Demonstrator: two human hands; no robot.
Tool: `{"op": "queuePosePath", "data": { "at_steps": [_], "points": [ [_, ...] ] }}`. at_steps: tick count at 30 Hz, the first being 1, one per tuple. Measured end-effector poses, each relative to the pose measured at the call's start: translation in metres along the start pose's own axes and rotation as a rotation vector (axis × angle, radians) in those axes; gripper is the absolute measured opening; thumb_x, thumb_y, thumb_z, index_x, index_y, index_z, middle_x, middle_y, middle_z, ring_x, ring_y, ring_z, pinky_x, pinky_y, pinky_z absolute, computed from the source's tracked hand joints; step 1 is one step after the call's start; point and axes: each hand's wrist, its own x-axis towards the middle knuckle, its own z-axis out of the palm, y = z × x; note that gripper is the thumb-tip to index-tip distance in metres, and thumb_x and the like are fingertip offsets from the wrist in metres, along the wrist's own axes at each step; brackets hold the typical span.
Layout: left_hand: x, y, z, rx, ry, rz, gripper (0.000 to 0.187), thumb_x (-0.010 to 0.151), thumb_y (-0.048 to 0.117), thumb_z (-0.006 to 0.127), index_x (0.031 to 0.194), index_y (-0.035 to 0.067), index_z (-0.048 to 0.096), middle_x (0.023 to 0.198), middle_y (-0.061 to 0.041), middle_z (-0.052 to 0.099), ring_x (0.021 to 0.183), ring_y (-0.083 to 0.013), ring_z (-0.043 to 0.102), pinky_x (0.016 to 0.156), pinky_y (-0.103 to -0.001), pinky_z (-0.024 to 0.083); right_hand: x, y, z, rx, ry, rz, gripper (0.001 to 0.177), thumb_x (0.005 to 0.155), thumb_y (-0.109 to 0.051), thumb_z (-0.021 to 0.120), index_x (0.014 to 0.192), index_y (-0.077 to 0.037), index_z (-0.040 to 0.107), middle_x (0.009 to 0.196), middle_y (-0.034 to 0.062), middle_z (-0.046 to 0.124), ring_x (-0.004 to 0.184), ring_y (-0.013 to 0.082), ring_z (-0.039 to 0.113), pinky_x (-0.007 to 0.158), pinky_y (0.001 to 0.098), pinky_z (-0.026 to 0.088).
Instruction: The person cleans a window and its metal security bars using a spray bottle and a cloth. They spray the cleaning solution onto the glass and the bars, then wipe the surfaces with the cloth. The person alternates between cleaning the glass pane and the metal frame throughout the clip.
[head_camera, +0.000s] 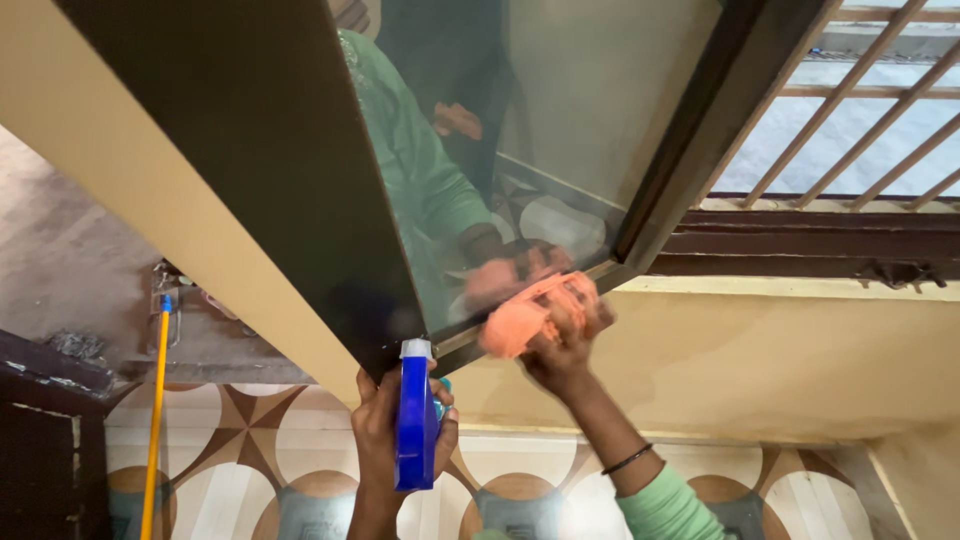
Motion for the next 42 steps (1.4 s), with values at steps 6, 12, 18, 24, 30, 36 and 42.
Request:
{"op": "queuePosePath", "data": {
  "at_steps": [6, 12, 18, 24, 30, 36, 42],
  "points": [
    [-0.003, 0.001, 0.002, -0.028, -0.006, -0.066, 0.045, 0.071, 0.006, 0.076, 0.114, 0.003, 0.062, 0.079, -0.001, 0.075, 0.074, -0.0182, 0.074, 0.078, -0.031, 0.055, 0.012, 0.044, -0.030, -0.069, 0.010, 0.217, 0.044, 0.096, -0.037, 0.072, 0.129, -0.012, 0.058, 0.143, 0.0132, 0.049, 0.142, 0.0438, 0.036, 0.118, 0.0606, 0.036],
    [0.001, 0.003, 0.000, -0.017, -0.001, -0.032, 0.046, 0.072, 0.004, 0.076, 0.115, 0.003, 0.063, 0.079, 0.000, 0.075, 0.072, -0.0160, 0.074, 0.089, -0.035, 0.050, 0.012, -0.025, 0.001, 0.011, 0.156, 0.513, 0.060, 0.099, -0.034, 0.063, 0.146, -0.005, 0.039, 0.154, 0.0198, 0.035, 0.147, 0.0446, 0.028, 0.120, 0.0604, 0.024],
    [-0.002, -0.001, 0.003, -0.090, -0.010, -0.142, 0.045, 0.073, 0.007, 0.078, 0.115, 0.004, 0.062, 0.081, 0.000, 0.075, 0.075, -0.0153, 0.077, 0.084, -0.028, 0.057, 0.004, -0.069, 0.011, 0.072, 0.054, 0.365, 0.057, 0.095, -0.030, 0.063, 0.144, -0.009, 0.042, 0.154, 0.0256, 0.029, 0.145, 0.0510, 0.023, 0.117, 0.0663, 0.022],
    [-0.006, -0.008, 0.006, -0.033, 0.032, -0.106, 0.049, 0.065, 0.008, 0.078, 0.111, 0.004, 0.062, 0.080, -0.003, 0.074, 0.075, -0.0173, 0.075, 0.087, -0.031, 0.054, 0.008, -0.105, 0.008, 0.108, -0.074, 0.160, 0.032, 0.091, -0.035, 0.074, 0.116, -0.018, 0.063, 0.142, 0.0127, 0.047, 0.143, 0.0426, 0.034, 0.115, 0.0610, 0.030],
    [-0.011, -0.010, 0.010, -0.095, 0.036, -0.193, 0.044, 0.067, 0.006, 0.078, 0.109, 0.002, 0.065, 0.085, -0.004, 0.072, 0.077, -0.0152, 0.076, 0.077, -0.029, 0.060, 0.016, -0.070, -0.002, 0.147, -0.095, 0.017, 0.027, 0.082, -0.033, 0.074, 0.100, -0.018, 0.061, 0.132, 0.0091, 0.058, 0.133, 0.0445, 0.044, 0.101, 0.0612, 0.030],
    [-0.015, -0.007, 0.013, -0.156, 0.058, -0.235, 0.043, 0.068, 0.005, 0.076, 0.109, 0.000, 0.063, 0.090, -0.007, 0.072, 0.080, -0.0165, 0.075, 0.077, -0.031, 0.061, 0.017, -0.002, -0.025, 0.093, -0.036, 0.188, 0.036, 0.081, -0.034, 0.074, 0.105, -0.009, 0.065, 0.133, 0.0129, 0.057, 0.130, 0.0461, 0.044, 0.105, 0.0610, 0.036],
    [-0.015, -0.009, 0.014, -0.037, 0.051, -0.198, 0.039, 0.072, 0.005, 0.076, 0.109, 0.004, 0.063, 0.082, -0.002, 0.079, 0.084, -0.0152, 0.081, 0.093, -0.034, 0.061, 0.032, 0.045, -0.055, 0.146, -0.057, 0.191, 0.032, 0.096, -0.039, 0.067, 0.102, -0.008, 0.060, 0.132, 0.0154, 0.059, 0.131, 0.0458, 0.046, 0.110, 0.0597, 0.039]
  ]
}}
